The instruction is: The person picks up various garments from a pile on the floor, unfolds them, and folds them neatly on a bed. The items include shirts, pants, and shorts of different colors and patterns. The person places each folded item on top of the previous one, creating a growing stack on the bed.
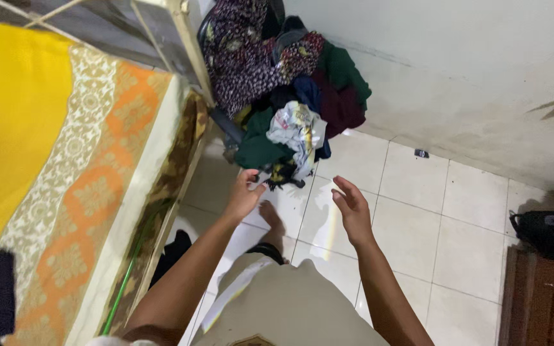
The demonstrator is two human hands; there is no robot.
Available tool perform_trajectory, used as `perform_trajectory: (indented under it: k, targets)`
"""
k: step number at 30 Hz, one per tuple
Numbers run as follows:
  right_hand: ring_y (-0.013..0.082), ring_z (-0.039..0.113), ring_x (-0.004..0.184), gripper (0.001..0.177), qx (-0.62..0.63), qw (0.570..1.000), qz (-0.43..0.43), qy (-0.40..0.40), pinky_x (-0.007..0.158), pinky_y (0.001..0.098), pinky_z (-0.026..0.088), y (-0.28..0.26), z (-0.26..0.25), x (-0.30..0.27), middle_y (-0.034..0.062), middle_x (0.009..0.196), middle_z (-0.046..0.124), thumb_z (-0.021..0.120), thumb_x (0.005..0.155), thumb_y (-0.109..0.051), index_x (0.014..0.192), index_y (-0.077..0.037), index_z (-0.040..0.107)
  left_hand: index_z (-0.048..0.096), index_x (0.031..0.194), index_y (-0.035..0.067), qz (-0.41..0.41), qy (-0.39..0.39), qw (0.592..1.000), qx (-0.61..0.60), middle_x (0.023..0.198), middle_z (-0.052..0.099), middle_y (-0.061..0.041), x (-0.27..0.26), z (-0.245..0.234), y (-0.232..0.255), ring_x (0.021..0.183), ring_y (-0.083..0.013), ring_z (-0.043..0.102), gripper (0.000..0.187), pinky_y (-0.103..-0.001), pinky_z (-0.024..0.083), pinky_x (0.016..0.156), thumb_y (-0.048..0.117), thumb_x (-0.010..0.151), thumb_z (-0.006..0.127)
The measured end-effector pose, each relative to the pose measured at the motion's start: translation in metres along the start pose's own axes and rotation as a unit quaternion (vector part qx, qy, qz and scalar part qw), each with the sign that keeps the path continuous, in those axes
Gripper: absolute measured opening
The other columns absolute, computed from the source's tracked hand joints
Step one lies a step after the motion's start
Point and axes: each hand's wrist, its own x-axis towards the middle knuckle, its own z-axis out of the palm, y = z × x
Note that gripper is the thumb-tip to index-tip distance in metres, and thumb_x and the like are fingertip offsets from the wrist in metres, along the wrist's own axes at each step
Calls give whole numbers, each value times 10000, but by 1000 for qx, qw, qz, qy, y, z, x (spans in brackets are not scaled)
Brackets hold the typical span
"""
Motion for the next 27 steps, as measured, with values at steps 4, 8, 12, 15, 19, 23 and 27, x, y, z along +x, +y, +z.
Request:
perform_trajectory:
  k: [4, 8, 12, 15, 19, 23, 27]
  targets:
    - [231, 600, 1298, 481, -29, 998, 59, -3, 1093, 359, 467, -6, -14, 37, 83, 1464, 581, 597, 986, -154, 1455, -73, 528, 566, 1347, 101, -151, -78, 979, -112, 1267, 688, -145, 82, 55, -15, 1140, -285, 641, 568, -386, 507, 960, 300, 855, 768]
    - [212, 617, 1286, 435, -45, 995, 83, -27, 1074, 350, 455, -23, -28, 92, 73, 1414, 628, 615, 977, -142, 1408, -88, 596, 462, 1447, 208, -356, -126, 899, -221, 1444, 525, -60, 173, 105, -11, 1248, -271, 530, 666, -484, 457, 988, 385, 862, 726]
    - [201, 631, 1241, 370, -84, 992, 92, -31, 1049, 341, 481, -26, -48, 135, 62, 1353, 662, 609, 983, -131, 1350, -91, 629, 427, 1435, 179, -529, -54, 803, -269, 1404, 491, -140, 236, 155, -10, 1232, -324, 527, 687, -514, 456, 934, 581, 944, 692]
    - [198, 655, 1213, 334, -105, 987, 121, -28, 1031, 341, 509, -22, -67, 161, 78, 1291, 700, 596, 995, -123, 1322, -78, 652, 431, 1440, 164, -528, -12, 816, -235, 1404, 503, -129, 271, 178, -10, 1243, -300, 527, 644, -486, 448, 960, 510, 954, 675]
    - [219, 668, 1173, 325, -109, 980, 141, -84, 1016, 364, 522, -2, -80, 203, 123, 1254, 721, 593, 994, -98, 1310, -59, 658, 437, 1446, 143, -465, 30, 850, -246, 1404, 519, -113, 299, 190, -5, 1257, -267, 525, 591, -449, 438, 994, 416, 968, 651]
    - [199, 591, 1196, 638, -166, 979, -6, -117, 953, 358, 521, 10, -77, 269, 85, 1403, 502, 707, 846, -47, 1434, -73, 460, 442, 1452, 122, -338, -43, 886, -315, 1404, 535, -98, 274, 183, 35, 1272, -235, 524, 544, -411, 427, 1029, 322, 981, 628]
    - [379, 528, 1089, 486, -239, 944, -13, -229, 890, 458, 461, -37, -62, 353, 265, 1241, 496, 569, 980, -209, 1388, 46, 503, 448, 1458, 101, -103, -99, 937, -318, 1404, 551, -82, 244, 143, 139, 1286, -202, 523, 506, -374, 416, 1064, 227, 994, 605]
